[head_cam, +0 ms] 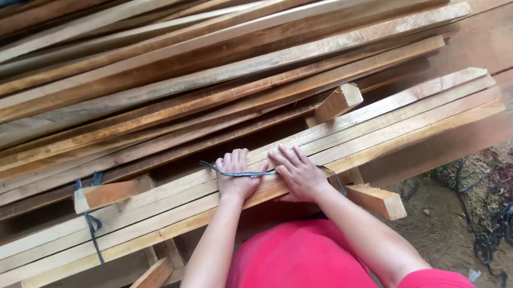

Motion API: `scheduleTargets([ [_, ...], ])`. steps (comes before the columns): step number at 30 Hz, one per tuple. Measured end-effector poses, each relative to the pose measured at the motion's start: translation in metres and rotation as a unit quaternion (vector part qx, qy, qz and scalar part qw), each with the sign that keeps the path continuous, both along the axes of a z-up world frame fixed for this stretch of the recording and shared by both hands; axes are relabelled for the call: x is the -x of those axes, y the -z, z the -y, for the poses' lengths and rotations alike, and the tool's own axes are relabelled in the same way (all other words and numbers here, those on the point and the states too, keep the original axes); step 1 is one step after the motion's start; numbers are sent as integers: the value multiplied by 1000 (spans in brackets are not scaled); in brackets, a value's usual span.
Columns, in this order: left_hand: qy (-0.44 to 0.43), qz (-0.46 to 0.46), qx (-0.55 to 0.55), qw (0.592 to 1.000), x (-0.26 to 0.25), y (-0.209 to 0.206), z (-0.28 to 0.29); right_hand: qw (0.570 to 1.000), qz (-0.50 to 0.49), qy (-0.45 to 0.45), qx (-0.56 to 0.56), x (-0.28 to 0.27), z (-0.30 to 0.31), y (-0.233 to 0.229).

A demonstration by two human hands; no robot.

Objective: Organizing thin wooden boards into groups and securing them with black ties.

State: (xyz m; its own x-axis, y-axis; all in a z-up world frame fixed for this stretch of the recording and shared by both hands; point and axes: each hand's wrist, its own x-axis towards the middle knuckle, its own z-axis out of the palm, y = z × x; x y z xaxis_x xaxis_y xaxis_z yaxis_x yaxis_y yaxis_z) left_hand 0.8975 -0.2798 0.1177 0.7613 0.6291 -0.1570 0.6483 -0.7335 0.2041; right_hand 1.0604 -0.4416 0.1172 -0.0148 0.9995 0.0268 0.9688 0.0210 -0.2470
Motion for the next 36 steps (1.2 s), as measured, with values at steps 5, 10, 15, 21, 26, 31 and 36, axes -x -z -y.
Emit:
scheduleTargets([
  [5,12,6,-16,1000,3,6,-1,996,-4,40,76,5,-3,-5],
  [10,53,45,-71,995,8,-7,-1,993,8,37,115,2,-7,2],
  [15,226,-30,41,973,24,-22,-8,996,-16,37,85,2,-6,1],
  [21,214,-112,14,970,18,-17,-4,998,-37,54,-27,2,-4,3],
  [26,210,-66,27,975,23,-10,-5,987,-59,33,-149,5,0,-6],
  [31,192,24,-20,981,44,41,-29,976,-96,8,-195,41,25,-22],
  [36,15,-33,93,995,89,32,-60,978,-193,-80,22,79,55,-3],
])
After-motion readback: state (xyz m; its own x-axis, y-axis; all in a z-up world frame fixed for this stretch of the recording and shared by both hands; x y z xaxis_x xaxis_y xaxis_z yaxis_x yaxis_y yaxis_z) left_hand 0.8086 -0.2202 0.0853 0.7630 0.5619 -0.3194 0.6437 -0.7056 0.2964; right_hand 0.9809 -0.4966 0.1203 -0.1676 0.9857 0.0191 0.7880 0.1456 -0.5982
